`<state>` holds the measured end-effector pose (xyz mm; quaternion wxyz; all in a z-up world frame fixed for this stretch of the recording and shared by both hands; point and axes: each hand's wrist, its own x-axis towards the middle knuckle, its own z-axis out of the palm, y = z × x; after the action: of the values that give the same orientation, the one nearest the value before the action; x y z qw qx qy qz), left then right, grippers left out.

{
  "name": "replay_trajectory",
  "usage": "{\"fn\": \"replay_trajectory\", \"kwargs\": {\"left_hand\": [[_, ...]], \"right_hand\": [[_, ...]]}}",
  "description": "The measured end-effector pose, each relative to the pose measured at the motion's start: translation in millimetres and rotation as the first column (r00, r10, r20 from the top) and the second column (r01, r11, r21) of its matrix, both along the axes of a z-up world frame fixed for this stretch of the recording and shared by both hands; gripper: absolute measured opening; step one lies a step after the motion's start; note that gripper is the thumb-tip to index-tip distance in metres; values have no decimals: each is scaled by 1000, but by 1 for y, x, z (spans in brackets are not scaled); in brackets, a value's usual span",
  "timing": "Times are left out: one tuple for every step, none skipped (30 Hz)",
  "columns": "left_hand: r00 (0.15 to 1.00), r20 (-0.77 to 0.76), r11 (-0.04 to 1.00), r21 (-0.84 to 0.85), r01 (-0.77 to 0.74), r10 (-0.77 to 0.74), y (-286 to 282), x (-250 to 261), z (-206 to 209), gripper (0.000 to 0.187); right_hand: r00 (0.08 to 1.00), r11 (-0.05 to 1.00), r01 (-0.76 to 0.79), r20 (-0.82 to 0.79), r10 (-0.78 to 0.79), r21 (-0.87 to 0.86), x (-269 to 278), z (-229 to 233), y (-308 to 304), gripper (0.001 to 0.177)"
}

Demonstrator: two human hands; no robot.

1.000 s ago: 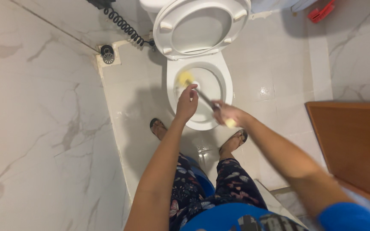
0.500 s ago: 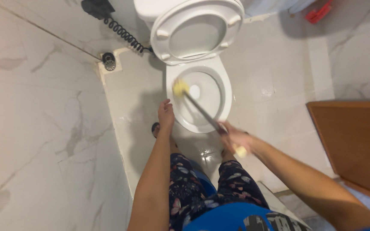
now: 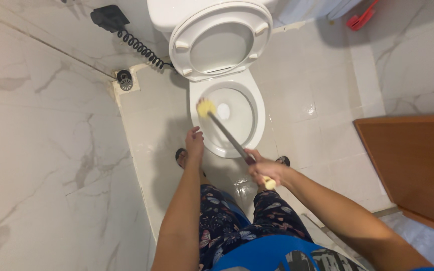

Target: The person scrubs the inside of a toilet bowl with a toilet brush, rinses the brush with a handheld bidet sprayer, then pours bleach onto a sponge and wipes the toilet seat and lid.

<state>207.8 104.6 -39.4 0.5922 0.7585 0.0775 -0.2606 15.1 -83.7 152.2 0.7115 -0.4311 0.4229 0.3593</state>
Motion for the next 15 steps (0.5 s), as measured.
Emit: {"fn": "replay_trajectory", "kwargs": {"left_hand": [[1000, -11, 1000, 18, 9, -8, 0, -2, -3, 36], [1000, -21, 999, 39, 14, -13, 2, -4, -7, 36], [999, -31, 998, 59, 19, -17, 4, -6, -10, 36], [999, -37, 999, 41, 0, 2, 5, -8, -13, 36], [999, -44, 1000, 22, -20, 21, 5, -11, -14, 36], [998, -53, 999, 1, -40, 40, 2, -13, -14, 36], [998, -64, 1000, 6, -28, 28, -1, -13, -12, 36], [997, -77, 1000, 15, -18, 19, 0, -14, -6, 36], [996, -89, 1000, 24, -7, 10, 1, -15, 2, 36], [995, -103, 1000, 14, -4, 5, 1, -16, 12, 36], [993, -116, 1000, 4, -1, 1, 1, -16, 22, 36], [992, -129, 1000, -7, 0, -1, 0, -14, 31, 37], [995, -94, 1000, -9, 19, -20, -2, -9, 39, 38], [997, -60, 999, -6, 42, -42, -1, -5, 45, 39], [998, -27, 998, -1, 64, -64, 1, 1, 50, 39]], "right_hand": [[995, 993, -103, -12, 102, -58, -15, -7, -2, 97], [978, 972, -207, -28, 206, -113, -33, -15, -2, 97], [940, 925, -333, 10, 341, -183, -57, -23, -2, 100], [883, 858, -444, 39, 468, -259, -79, -30, -10, 102], [873, 846, -484, -54, 485, -222, -100, -35, -26, 103], [852, 833, -522, -149, 501, -182, -122, -36, -46, 104], [743, 668, -658, -156, 651, -347, -135, -33, -76, 105], [603, 457, -741, -191, 774, -492, -140, -32, -92, 105], [365, 115, -847, -412, 835, -519, -134, -31, -103, 101], [117, -242, -854, -623, 773, -460, -121, -23, -124, 98], [125, -268, -858, -682, 720, -439, -108, -13, -137, 90], [131, -295, -860, -738, 662, -417, -88, -4, -146, 83], [183, -313, -825, -746, 640, -471, -67, 0, -151, 84], [236, -329, -787, -747, 621, -521, -51, 2, -152, 86], [288, -345, -746, -744, 603, -569, -43, 2, -152, 89]]}}
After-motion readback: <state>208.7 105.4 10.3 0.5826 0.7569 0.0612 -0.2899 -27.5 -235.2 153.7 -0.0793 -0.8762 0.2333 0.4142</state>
